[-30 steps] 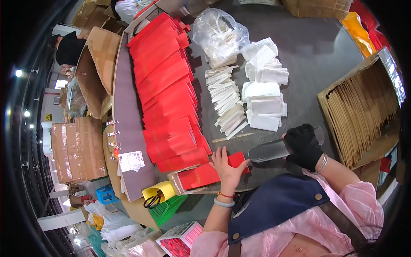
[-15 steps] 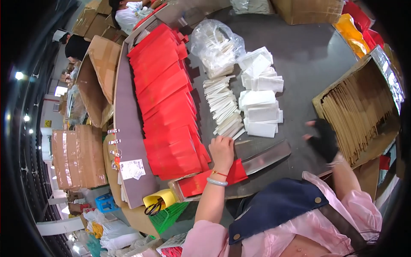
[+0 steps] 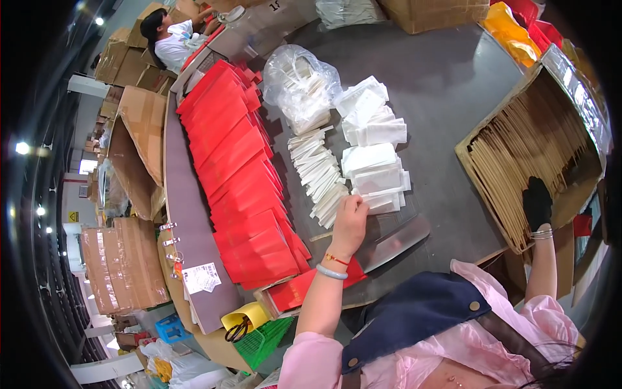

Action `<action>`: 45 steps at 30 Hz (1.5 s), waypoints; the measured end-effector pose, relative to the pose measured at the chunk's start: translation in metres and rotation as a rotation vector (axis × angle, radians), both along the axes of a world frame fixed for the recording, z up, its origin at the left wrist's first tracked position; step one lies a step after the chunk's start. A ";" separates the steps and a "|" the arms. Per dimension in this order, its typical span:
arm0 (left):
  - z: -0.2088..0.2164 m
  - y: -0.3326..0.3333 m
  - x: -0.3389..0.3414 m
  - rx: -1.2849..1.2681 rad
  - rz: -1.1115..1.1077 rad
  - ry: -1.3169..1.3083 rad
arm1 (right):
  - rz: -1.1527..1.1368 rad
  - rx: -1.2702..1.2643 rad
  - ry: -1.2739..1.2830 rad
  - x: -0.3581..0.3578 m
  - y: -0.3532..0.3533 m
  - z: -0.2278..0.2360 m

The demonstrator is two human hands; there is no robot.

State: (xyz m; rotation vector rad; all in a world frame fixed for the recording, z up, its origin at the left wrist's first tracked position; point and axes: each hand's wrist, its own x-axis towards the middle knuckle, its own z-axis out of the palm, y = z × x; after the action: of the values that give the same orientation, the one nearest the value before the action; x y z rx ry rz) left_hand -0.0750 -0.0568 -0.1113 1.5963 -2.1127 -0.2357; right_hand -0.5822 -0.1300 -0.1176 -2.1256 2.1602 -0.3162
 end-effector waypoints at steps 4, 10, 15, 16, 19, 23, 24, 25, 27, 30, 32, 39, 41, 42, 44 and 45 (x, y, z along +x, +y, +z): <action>0.030 0.014 -0.022 0.165 0.130 0.361 | -0.124 -0.059 -0.099 -0.023 0.010 -0.031; 0.038 0.073 -0.039 0.287 0.149 0.235 | -0.185 -0.211 -0.356 -0.007 0.000 0.010; 0.033 0.077 -0.052 0.233 0.143 -0.036 | 0.070 -0.045 -0.476 0.080 0.026 0.045; 0.031 0.075 -0.053 0.189 0.132 0.019 | 0.074 -0.049 -0.472 0.092 0.024 0.053; 0.028 0.075 -0.055 0.115 0.167 0.072 | 0.416 0.121 -0.599 0.146 0.028 0.071; 0.026 0.066 -0.062 0.191 0.211 -0.010 | 0.662 0.128 -0.477 0.178 0.014 0.068; 0.029 0.070 -0.058 0.188 0.218 -0.010 | 0.736 0.159 -0.482 0.184 0.012 0.062; 0.033 0.074 -0.054 0.159 0.253 0.019 | 0.755 0.198 -0.461 0.185 0.013 0.056; 0.049 0.090 -0.043 0.172 0.316 0.027 | 0.825 0.240 -0.377 0.179 0.011 0.041; 0.044 0.116 -0.028 0.243 0.298 -0.039 | 0.898 0.272 -0.258 0.190 0.016 0.023; 0.032 0.115 -0.034 0.253 0.282 -0.013 | 0.905 0.266 -0.223 0.211 0.024 0.016; 0.036 0.108 -0.042 0.268 0.301 -0.035 | 0.618 0.348 -0.708 0.215 0.024 -0.034; 0.030 0.099 -0.050 0.239 0.292 -0.021 | 0.666 0.405 -0.842 0.256 0.061 -0.032; 0.029 0.096 -0.053 0.236 0.287 -0.019 | 0.721 0.455 -0.982 0.276 0.073 -0.025; 0.032 0.086 -0.052 0.210 0.277 0.054 | 0.788 0.442 -0.939 0.292 0.074 0.000; 0.039 0.084 -0.048 0.203 0.244 0.068 | 0.848 0.434 -0.894 0.293 0.072 0.013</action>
State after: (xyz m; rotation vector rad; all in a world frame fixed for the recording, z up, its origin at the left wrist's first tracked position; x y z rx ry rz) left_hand -0.1227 0.0276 -0.0725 1.9158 -1.8695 -0.4264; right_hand -0.2888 -0.0584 -0.1045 -1.8752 0.6940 -0.5061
